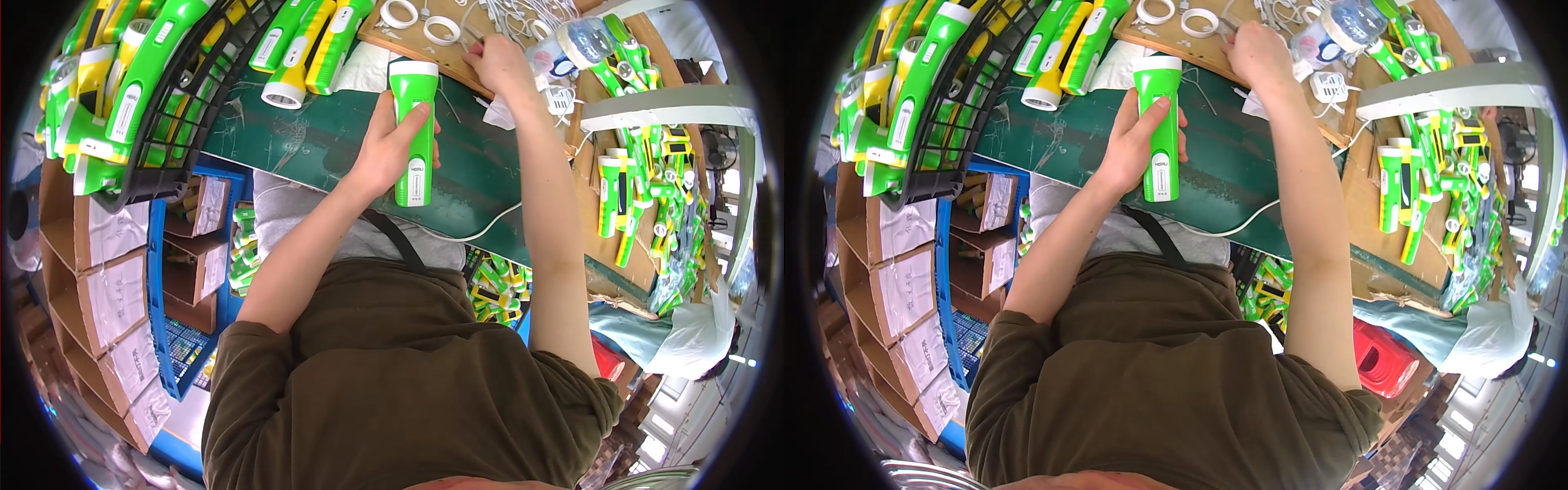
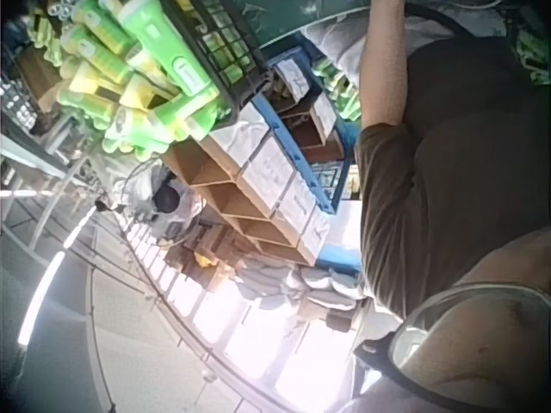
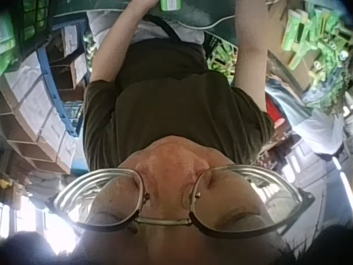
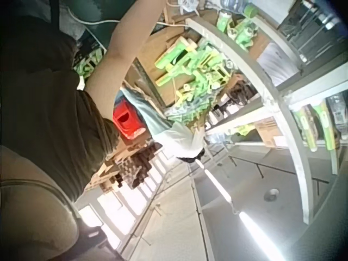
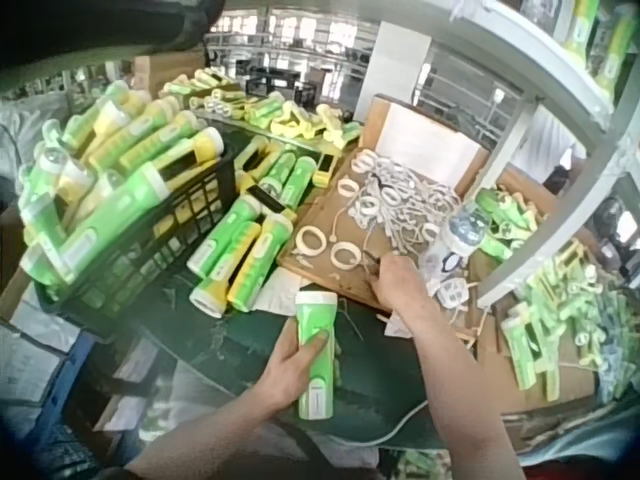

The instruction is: Assembling or inspecting solar-powered flashlights on a production line.

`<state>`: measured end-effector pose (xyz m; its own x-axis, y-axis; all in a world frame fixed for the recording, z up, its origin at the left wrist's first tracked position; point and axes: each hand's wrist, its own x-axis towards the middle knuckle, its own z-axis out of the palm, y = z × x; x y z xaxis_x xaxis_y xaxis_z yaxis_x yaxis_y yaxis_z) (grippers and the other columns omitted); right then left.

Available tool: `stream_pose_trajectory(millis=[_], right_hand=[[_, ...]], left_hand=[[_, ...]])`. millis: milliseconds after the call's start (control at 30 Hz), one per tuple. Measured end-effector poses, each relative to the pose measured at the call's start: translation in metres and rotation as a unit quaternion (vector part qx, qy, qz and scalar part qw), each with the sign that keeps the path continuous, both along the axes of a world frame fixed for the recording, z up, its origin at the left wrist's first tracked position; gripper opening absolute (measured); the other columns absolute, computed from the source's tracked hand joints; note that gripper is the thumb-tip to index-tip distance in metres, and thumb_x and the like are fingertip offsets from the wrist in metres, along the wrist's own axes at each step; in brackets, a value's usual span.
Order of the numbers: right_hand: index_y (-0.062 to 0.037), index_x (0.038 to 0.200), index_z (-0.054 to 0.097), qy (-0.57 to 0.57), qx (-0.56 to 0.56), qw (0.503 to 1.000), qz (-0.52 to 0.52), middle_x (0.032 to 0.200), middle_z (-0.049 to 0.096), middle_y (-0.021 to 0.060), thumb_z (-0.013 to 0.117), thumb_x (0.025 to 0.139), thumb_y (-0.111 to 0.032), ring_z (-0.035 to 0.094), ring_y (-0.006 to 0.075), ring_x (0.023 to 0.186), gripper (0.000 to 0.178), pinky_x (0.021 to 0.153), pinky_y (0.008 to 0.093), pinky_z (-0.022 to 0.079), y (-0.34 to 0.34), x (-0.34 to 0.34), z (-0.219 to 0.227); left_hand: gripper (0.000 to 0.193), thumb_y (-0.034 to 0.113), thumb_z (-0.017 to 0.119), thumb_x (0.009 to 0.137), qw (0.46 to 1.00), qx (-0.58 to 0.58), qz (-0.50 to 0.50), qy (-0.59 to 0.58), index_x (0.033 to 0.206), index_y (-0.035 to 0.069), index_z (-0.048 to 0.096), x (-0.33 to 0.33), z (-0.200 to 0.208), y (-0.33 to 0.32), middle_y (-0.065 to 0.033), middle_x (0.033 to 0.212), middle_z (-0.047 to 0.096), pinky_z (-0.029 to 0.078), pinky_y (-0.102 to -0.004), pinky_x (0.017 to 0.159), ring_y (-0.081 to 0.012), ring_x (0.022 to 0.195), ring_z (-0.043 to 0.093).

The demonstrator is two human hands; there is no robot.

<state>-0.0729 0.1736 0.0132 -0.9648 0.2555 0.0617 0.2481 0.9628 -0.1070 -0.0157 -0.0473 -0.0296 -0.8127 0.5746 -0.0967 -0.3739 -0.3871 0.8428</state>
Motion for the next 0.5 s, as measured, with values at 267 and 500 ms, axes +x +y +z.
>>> stream_pose_trajectory(millis=[267, 500], right_hand=[[0.0006, 0.106, 0.061, 0.060, -0.709, 0.702, -0.003, 0.069, 0.045, -0.0064, 0.065, 0.091, -0.014, 0.032, 0.0019, 0.055, 0.022, 0.048, 0.0200, 0.026, -0.004, 0.071, 0.003], [0.0017, 0.105, 0.062, 0.165, -0.748, 0.642, 0.014, 0.084, 0.062, 0.0031, 0.071, 0.085, -0.011, 0.042, 0.0047, 0.059, 0.025, 0.052, 0.0208, 0.032, -0.058, 0.083, -0.022]], left_hand=[[0.061, 0.055, 0.029, 0.100, 0.986, 0.049, -0.004, -0.160, 0.115, 0.001, 0.053, -0.009, 0.011, -0.002, -0.0111, 0.094, 0.058, 0.056, -0.0449, 0.072, -0.0215, 0.076, 0.062], [0.065, 0.056, 0.027, 0.100, 0.991, -0.014, -0.006, -0.136, 0.110, -0.002, 0.056, -0.012, 0.004, 0.001, -0.0126, 0.089, 0.062, 0.054, -0.0383, 0.075, -0.0242, 0.080, 0.063]])
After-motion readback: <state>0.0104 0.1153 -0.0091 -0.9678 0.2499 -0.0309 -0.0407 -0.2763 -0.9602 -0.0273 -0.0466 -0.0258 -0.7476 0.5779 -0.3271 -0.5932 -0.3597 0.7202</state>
